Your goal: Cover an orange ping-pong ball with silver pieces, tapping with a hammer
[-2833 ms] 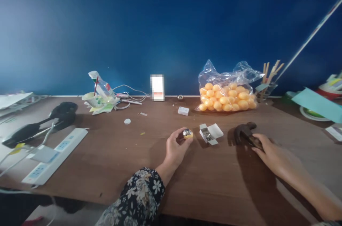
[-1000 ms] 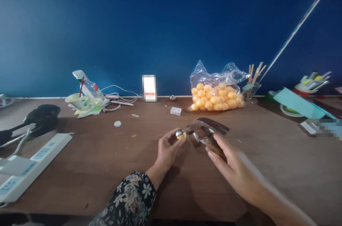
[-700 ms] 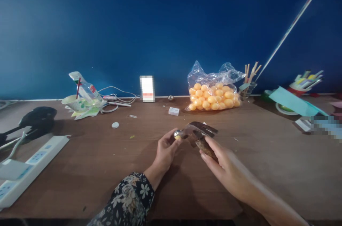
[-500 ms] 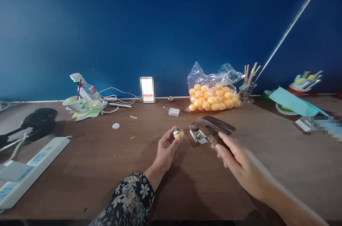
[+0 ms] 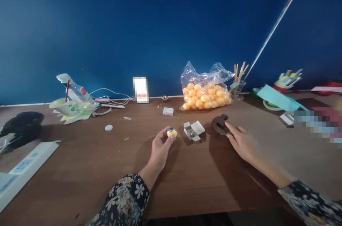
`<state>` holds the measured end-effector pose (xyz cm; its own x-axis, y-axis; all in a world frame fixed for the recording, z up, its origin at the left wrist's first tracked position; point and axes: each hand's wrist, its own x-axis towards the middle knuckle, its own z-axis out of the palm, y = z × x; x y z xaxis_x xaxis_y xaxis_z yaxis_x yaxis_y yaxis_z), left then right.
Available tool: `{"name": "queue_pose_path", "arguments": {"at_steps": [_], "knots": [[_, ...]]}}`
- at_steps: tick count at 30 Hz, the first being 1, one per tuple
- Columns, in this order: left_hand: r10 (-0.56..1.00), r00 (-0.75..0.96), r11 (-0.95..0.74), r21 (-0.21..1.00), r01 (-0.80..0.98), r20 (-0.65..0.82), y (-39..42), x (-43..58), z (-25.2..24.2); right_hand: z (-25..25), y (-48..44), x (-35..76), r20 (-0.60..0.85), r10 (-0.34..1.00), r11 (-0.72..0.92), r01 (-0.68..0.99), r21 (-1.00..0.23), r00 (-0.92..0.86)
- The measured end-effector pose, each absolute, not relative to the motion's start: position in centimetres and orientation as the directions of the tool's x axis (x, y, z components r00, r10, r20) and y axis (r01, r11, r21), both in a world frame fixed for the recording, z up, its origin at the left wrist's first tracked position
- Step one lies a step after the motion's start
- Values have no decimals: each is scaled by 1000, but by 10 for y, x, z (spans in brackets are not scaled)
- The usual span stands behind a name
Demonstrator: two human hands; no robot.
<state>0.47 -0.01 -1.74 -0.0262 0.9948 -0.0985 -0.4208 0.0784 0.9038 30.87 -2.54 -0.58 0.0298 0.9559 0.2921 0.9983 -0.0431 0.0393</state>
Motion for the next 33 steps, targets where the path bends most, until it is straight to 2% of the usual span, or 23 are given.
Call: {"name": "queue_pose_path", "arguments": {"at_steps": [9,14,16,18,21,26,33], "knots": [[994,-15,89,908,-410,-104,-2,5,-14,-25,-20,314,272,961,-69,997,38,56],[995,-14,85,923,-375,-97,-2,5,-14,-12,-21,315,287,957,-49,999,20,41],[995,-8,85,929,-361,-95,-2,5,-15,5,-19,308,357,934,-5,1000,-10,9],[995,0,90,929,-359,-96,-2,5,-15,24,-14,293,410,911,90,992,-90,-46],[994,1,104,925,-365,-111,-2,5,-15,44,-2,259,373,908,283,937,-206,-192],[994,-4,101,913,-396,-112,-2,5,-15,43,21,212,252,885,430,894,-124,-391],[991,-14,114,911,-397,-131,-3,7,-12,45,27,199,161,914,385,922,-48,-373]]}}
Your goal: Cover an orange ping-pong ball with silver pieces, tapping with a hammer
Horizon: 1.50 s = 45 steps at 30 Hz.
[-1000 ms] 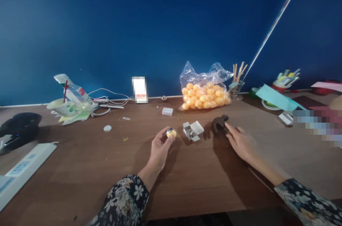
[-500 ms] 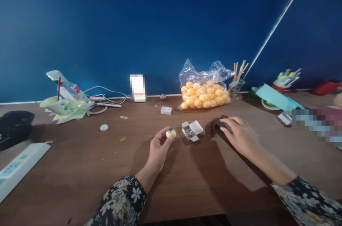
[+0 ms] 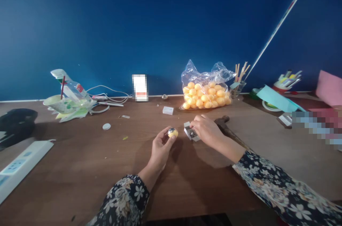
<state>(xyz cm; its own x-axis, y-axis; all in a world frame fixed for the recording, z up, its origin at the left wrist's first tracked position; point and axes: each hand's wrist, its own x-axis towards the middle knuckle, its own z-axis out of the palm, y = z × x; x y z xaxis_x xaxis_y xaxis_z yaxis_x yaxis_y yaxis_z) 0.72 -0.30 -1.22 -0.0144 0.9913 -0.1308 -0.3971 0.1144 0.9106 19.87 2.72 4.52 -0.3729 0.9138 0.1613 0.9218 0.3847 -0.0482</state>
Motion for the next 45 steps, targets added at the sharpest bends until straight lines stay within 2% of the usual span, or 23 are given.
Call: {"name": "queue_pose_path", "arguments": {"at_steps": [21,33,41,45], "knots": [[990,-17,123,910,-397,-141,-4,6,-10,39,29,199,99,919,385,923,-11,-382],[989,-29,120,909,-398,-143,-4,7,-10,37,28,193,83,911,396,913,97,-403],[987,-34,128,898,-421,-156,-6,8,-8,33,31,188,74,913,394,915,90,-401],[989,-29,119,902,-415,-144,-6,8,-9,35,29,189,101,912,396,918,34,-397]]}}
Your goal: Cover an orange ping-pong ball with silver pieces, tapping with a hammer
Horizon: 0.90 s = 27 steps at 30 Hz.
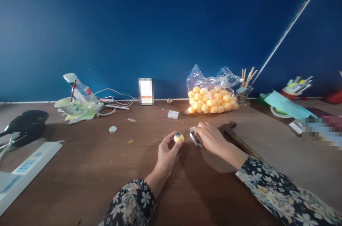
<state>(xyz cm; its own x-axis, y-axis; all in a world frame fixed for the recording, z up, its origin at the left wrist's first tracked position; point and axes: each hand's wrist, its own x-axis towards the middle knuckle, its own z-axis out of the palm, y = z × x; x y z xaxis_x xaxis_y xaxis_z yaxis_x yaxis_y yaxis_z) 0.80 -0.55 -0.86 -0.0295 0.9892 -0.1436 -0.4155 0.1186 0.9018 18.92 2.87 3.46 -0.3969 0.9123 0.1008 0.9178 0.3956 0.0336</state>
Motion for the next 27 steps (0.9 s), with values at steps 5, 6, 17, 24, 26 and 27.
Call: {"name": "queue_pose_path", "arguments": {"at_steps": [5,6,17,24,26,27], "knots": [[986,-29,133,890,-436,-162,-7,9,-6,33,25,192,182,916,370,928,-46,-357],[986,-34,130,888,-441,-161,-7,9,-6,32,25,192,192,916,369,928,-59,-352],[987,-34,126,897,-425,-154,-7,8,-8,18,19,194,296,897,372,922,-110,-327],[989,-45,111,906,-409,-142,-7,8,-6,4,21,198,327,895,400,872,-281,-304],[989,-42,114,906,-407,-143,-7,8,-6,2,21,199,334,894,406,857,-316,-300],[989,-42,114,906,-408,-143,-6,8,-6,1,21,200,338,892,409,852,-328,-298]]}}
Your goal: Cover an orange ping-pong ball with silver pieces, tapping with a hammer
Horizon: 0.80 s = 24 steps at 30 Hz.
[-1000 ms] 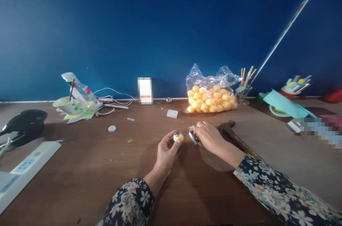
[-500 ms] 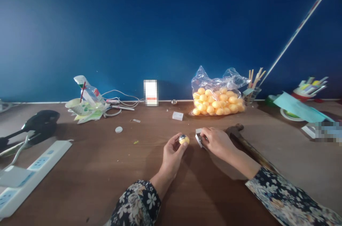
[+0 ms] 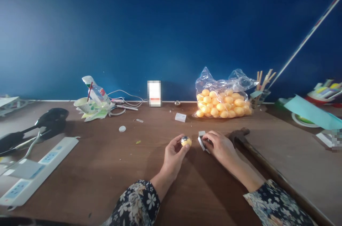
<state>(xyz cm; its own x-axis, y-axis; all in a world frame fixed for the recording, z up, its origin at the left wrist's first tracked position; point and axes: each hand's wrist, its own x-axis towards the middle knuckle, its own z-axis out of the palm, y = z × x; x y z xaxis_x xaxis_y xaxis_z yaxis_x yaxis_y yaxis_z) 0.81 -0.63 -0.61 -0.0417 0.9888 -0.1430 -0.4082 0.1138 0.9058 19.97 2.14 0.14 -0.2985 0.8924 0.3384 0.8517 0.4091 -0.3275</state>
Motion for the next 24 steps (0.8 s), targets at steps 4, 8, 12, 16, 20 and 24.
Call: {"name": "queue_pose_path", "arguments": {"at_steps": [4,8,12,16,20,24], "knots": [[989,-44,109,905,-412,-139,-6,8,-7,1,22,202,355,889,415,836,-359,-289],[986,-66,113,902,-417,-154,-5,7,-7,-1,23,204,381,885,419,815,-402,-267],[989,-42,111,906,-408,-140,-3,8,-9,-3,24,204,402,885,411,802,-433,-236],[993,-23,102,921,-376,-119,-2,8,-11,-3,25,203,398,884,415,806,-423,-246],[994,-14,97,933,-346,-108,-1,7,-13,-2,25,203,396,892,394,801,-450,-217],[995,-23,88,946,-313,-100,-2,8,-11,-1,24,203,396,891,401,793,-460,-221]]}}
